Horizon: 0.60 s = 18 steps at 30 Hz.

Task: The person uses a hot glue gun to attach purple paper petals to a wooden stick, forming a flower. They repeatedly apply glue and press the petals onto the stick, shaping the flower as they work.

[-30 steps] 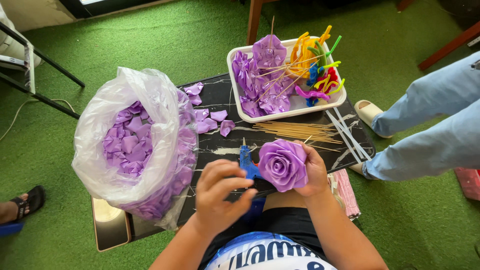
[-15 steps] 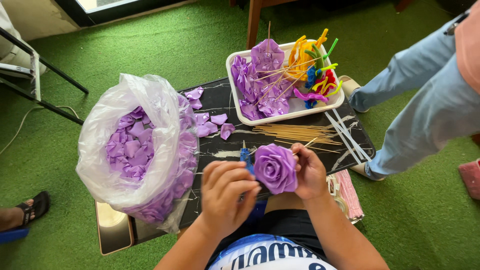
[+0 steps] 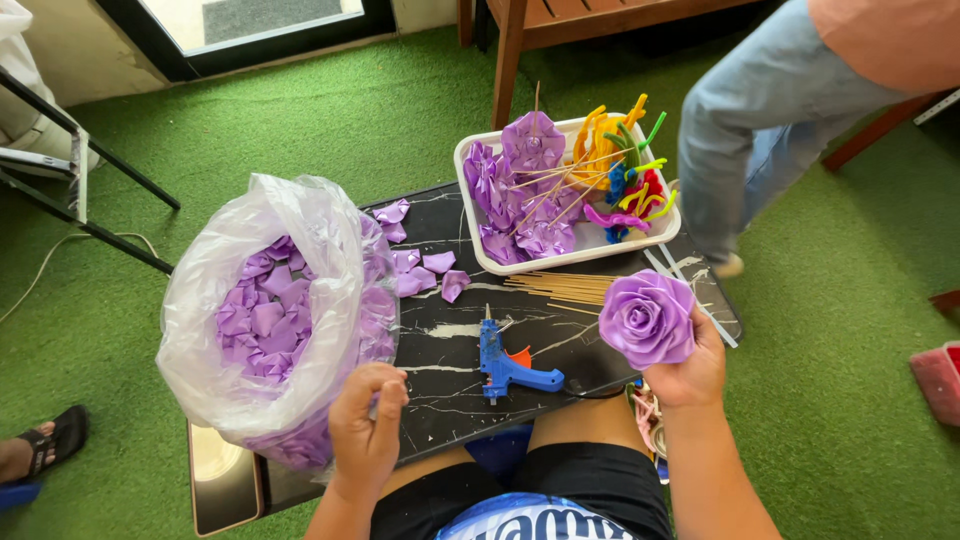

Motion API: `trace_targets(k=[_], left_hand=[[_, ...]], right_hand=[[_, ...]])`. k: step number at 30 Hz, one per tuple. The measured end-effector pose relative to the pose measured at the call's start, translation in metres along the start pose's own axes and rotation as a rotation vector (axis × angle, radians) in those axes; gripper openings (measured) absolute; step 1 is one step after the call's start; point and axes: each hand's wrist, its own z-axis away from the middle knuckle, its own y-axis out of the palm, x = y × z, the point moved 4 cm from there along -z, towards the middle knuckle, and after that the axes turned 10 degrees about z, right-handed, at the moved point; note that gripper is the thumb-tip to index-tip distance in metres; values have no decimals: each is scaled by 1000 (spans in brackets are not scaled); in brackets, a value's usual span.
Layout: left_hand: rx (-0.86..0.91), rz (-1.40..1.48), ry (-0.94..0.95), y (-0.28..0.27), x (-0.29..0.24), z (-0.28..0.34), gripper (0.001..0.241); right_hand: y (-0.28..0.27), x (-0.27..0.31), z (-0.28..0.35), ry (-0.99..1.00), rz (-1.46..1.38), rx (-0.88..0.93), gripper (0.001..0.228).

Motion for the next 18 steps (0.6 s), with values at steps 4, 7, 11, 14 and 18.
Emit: trace_targets(k=[4, 7, 11, 14, 18], left_hand=[[42, -78, -31, 4, 18, 10, 17], [60, -142, -45, 5, 28, 14, 13], [94, -155, -53, 11, 38, 16, 6], [124, -157, -66, 15, 41, 18, 7], [185, -180, -98, 23, 51, 23, 4]], right_hand=[[-1, 18, 0, -91, -65, 111, 43], [-1, 31, -1, -181, -161, 99, 43], [-17, 34, -2, -276, 45, 92, 24], [-17, 31, 4, -431, 298, 85, 22], [6, 26, 18, -694, 912, 70, 18]])
